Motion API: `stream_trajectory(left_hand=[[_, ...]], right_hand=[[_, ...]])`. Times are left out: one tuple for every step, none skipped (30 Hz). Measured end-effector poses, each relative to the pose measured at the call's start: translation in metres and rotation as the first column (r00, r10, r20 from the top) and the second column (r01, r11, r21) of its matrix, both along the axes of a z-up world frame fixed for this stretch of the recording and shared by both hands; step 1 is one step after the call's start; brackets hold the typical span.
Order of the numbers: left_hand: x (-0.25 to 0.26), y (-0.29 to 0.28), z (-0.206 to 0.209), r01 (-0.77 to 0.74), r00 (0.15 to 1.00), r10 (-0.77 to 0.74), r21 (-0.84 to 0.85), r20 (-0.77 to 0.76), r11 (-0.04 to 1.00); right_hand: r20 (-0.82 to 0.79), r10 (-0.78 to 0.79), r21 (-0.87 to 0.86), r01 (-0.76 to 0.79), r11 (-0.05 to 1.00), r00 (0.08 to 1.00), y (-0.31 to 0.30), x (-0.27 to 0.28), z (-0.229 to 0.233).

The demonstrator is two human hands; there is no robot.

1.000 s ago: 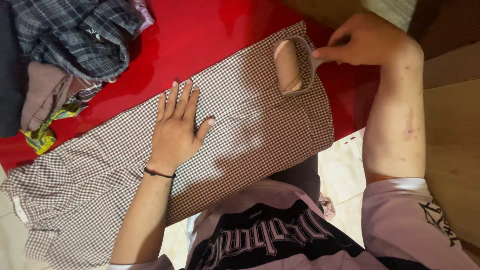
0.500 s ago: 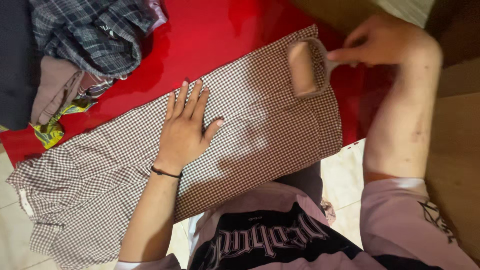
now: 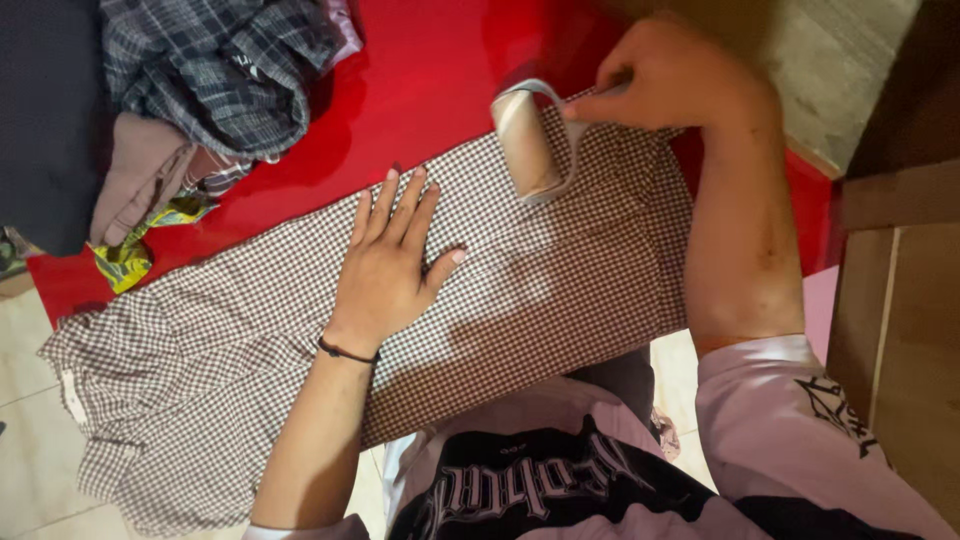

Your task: The person uses a lint roller to remove lint from a checkered shirt laid on a red table. They repeatedly roll the sticky roller over the shirt's surface, adjusting the shirt's position and folding it to reach different areas.

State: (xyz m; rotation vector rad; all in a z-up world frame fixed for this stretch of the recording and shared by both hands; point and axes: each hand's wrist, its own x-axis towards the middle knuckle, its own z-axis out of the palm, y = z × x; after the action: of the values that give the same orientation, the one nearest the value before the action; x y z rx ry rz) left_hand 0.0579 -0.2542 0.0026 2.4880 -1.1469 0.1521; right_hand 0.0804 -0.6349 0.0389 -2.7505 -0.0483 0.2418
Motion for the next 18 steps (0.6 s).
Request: stream_trajectory(left_hand=[[0.002, -0.001, 0.0, 0.003, 1.0, -0.003, -0.008, 0.002, 1.0], [0.004, -0.001, 0.0, 0.009, 1.0, -0.009, -0.009, -0.001, 1.0], [0.006, 0.0, 0.0, 0.014, 1.0, -0.014, -0.01, -0.004, 1.0], [0.001, 0.003, -0.002, 0.019, 1.0, -0.02, -0.006, -0.024, 1.0], [-0.004, 0.006, -0.004, 0.016, 0.999, -0.015, 0.007, -0.035, 1.0], [-0.001, 0.005, -0.005, 0.018, 1.0, -0.018, 0.011, -0.02, 1.0], [0.002, 0.004, -0.005, 0.02, 1.0, -0.02, 0.014, -0.006, 1.0], [0.005, 0.002, -0.003, 0.021, 1.0, -0.021, 0.015, 0.002, 1.0], [0.006, 0.001, -0.002, 0.021, 1.0, -0.021, 0.015, 0.01, 1.0], [0.004, 0.001, -0.002, 0.021, 1.0, -0.021, 0.018, 0.006, 1.0], [0.003, 0.0, -0.002, 0.021, 1.0, -0.021, 0.019, 0.001, 1.0], [0.003, 0.001, -0.002, 0.02, 1.0, -0.02, 0.024, 0.003, 1.0], [0.004, 0.002, -0.002, 0.019, 1.0, -0.019, 0.029, 0.004, 0.999], [0.005, 0.002, -0.002, 0.024, 1.0, -0.024, 0.023, 0.004, 0.999], [0.007, 0.001, -0.002, 0.029, 1.0, -0.029, 0.017, 0.004, 0.999], [0.004, 0.003, -0.003, 0.023, 1.0, -0.023, 0.015, -0.004, 1.0], [0.002, 0.005, -0.004, 0.033, 0.999, -0.033, 0.015, -0.019, 0.999], [0.003, 0.005, -0.004, 0.033, 0.999, -0.033, 0.014, -0.012, 0.999]], right_hand=[[0.024, 0.001, -0.046, 0.0, 0.999, 1.0, -0.011, 0.0, 0.001], [0.044, 0.01, -0.089, -0.006, 0.996, 0.999, -0.024, -0.005, 0.004], [0.063, 0.02, -0.132, -0.012, 0.991, 0.998, -0.037, -0.009, 0.008], [-0.011, -0.089, -0.095, 0.087, 0.992, 0.996, -0.049, -0.017, 0.009], [-0.09, -0.193, -0.068, 0.188, 0.98, 0.977, -0.056, -0.027, 0.008], [-0.106, -0.21, -0.085, 0.202, 0.976, 0.972, -0.061, -0.03, 0.007], [-0.121, -0.227, -0.102, 0.215, 0.971, 0.966, -0.063, -0.03, 0.007], [-0.132, -0.244, -0.12, 0.229, 0.966, 0.961, -0.064, -0.028, 0.007], [-0.087, -0.192, -0.076, 0.186, 0.98, 0.977, -0.058, -0.023, 0.003], [-0.051, -0.14, -0.034, 0.139, 0.99, 0.989, -0.047, -0.018, -0.007], [-0.014, -0.089, 0.006, 0.09, 0.996, 0.996, -0.04, -0.015, -0.014], [-0.023, -0.081, 0.012, 0.082, 0.997, 0.996, -0.037, -0.011, -0.017], [-0.033, -0.073, 0.017, 0.074, 0.997, 0.997, -0.038, -0.009, -0.017], [-0.045, -0.07, 0.022, 0.071, 0.997, 0.997, -0.039, -0.012, -0.018], [-0.113, -0.192, -0.039, 0.189, 0.981, 0.975, -0.047, -0.017, -0.014], [-0.181, -0.304, -0.106, 0.288, 0.952, 0.935, -0.058, -0.025, -0.005], [-0.184, -0.296, -0.148, 0.271, 0.951, 0.937, -0.07, -0.039, 0.003], [-0.167, -0.28, -0.186, 0.249, 0.951, 0.945, -0.077, -0.044, 0.009]])
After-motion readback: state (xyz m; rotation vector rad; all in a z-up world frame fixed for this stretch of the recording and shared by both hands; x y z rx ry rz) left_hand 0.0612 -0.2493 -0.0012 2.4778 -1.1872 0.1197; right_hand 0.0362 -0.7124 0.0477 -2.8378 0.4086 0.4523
